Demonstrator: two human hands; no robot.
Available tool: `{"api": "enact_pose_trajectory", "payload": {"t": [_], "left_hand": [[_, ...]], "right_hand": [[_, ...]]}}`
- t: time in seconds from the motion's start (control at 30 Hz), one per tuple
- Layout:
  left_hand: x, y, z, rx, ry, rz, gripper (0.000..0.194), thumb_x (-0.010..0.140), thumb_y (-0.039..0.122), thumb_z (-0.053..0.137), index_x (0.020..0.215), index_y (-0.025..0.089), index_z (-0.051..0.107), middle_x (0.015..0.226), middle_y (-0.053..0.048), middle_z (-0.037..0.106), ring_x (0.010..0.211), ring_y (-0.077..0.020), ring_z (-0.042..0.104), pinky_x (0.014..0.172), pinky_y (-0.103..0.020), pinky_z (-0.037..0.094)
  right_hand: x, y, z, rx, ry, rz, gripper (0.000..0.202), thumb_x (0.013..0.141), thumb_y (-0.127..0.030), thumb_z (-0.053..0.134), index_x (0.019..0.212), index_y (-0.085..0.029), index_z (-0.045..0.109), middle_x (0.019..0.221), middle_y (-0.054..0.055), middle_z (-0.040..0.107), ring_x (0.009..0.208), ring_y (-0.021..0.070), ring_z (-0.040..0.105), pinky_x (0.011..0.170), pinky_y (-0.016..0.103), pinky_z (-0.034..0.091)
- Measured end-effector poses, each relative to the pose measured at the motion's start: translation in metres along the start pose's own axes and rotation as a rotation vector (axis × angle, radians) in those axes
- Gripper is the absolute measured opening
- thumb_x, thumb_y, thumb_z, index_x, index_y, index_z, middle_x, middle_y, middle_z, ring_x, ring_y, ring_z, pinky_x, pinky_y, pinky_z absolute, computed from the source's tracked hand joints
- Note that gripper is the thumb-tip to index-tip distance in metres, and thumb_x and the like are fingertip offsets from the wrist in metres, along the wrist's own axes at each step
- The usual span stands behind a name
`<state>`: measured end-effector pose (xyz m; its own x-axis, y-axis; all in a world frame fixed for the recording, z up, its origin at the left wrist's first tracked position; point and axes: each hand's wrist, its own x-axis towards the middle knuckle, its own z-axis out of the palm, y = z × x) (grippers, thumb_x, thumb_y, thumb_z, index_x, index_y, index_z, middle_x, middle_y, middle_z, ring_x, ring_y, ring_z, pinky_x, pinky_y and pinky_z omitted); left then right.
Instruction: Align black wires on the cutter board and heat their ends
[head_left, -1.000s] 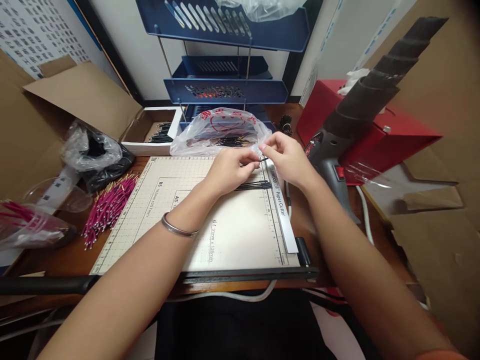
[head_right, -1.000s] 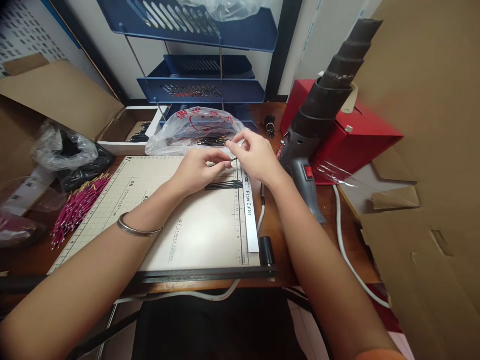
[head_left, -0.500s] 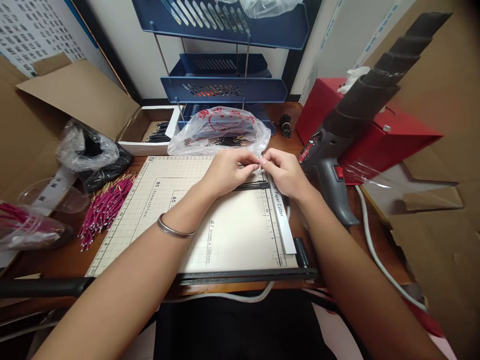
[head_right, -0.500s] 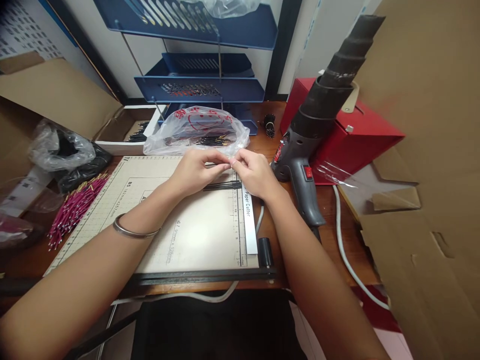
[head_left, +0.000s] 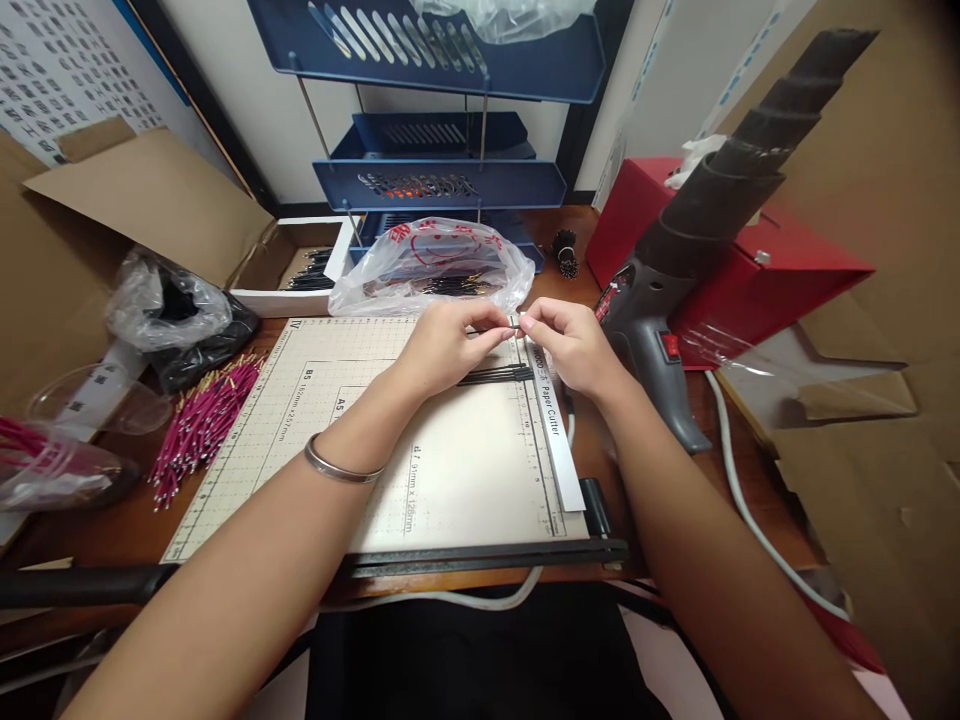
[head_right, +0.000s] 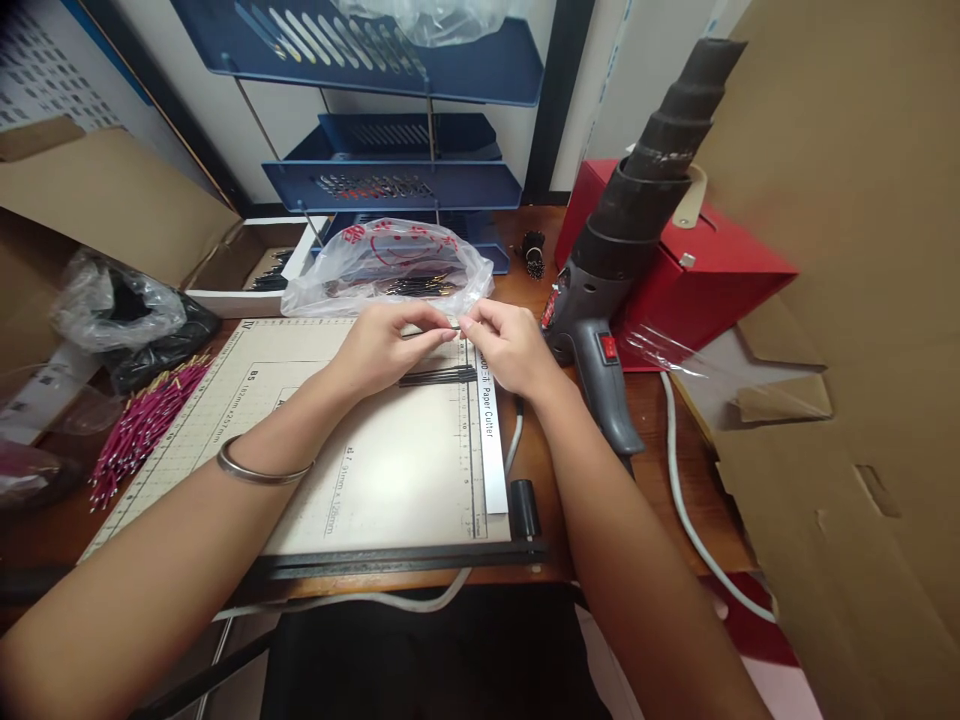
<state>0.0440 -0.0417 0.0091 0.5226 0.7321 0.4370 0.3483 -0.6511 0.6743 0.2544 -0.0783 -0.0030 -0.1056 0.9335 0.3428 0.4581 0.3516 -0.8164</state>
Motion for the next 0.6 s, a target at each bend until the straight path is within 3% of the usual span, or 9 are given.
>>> {"api": "enact_pose_trajectory", "payload": {"t": [0.4,0.6], "left_hand": [[-0.0003,0.0006,0.0014,0.053,-0.051,0.043,0.028,0.102,0.041,0.071,0.092,0.017,0.082,0.090,-0.006,0.085,0.083,-0.0196,0.075,0.080,-0.030,0.050],[-0.0011,0.0038,0.0020,0.089,-0.054,0.040,0.032,0.106,0.039,0.064,0.087,0.019,0.081,0.086,-0.005,0.084,0.078,-0.0183,0.072,0.077,-0.029,0.049]], "right_hand": [[0.0028,0.0017,0.0031,0.149,0.003,0.043,0.039,0.087,-0.056,0.067,0.073,-0.019,0.065,0.069,0.001,0.055,0.072,0.0171,0.047,0.074,0.034,0.033],[0.0048,-0.0003,0.0055,0.260,0.008,0.069,0.040,0.085,-0.058,0.069,0.072,-0.021,0.062,0.066,0.000,0.049,0.069,0.0163,0.042,0.068,0.032,0.030]]}}
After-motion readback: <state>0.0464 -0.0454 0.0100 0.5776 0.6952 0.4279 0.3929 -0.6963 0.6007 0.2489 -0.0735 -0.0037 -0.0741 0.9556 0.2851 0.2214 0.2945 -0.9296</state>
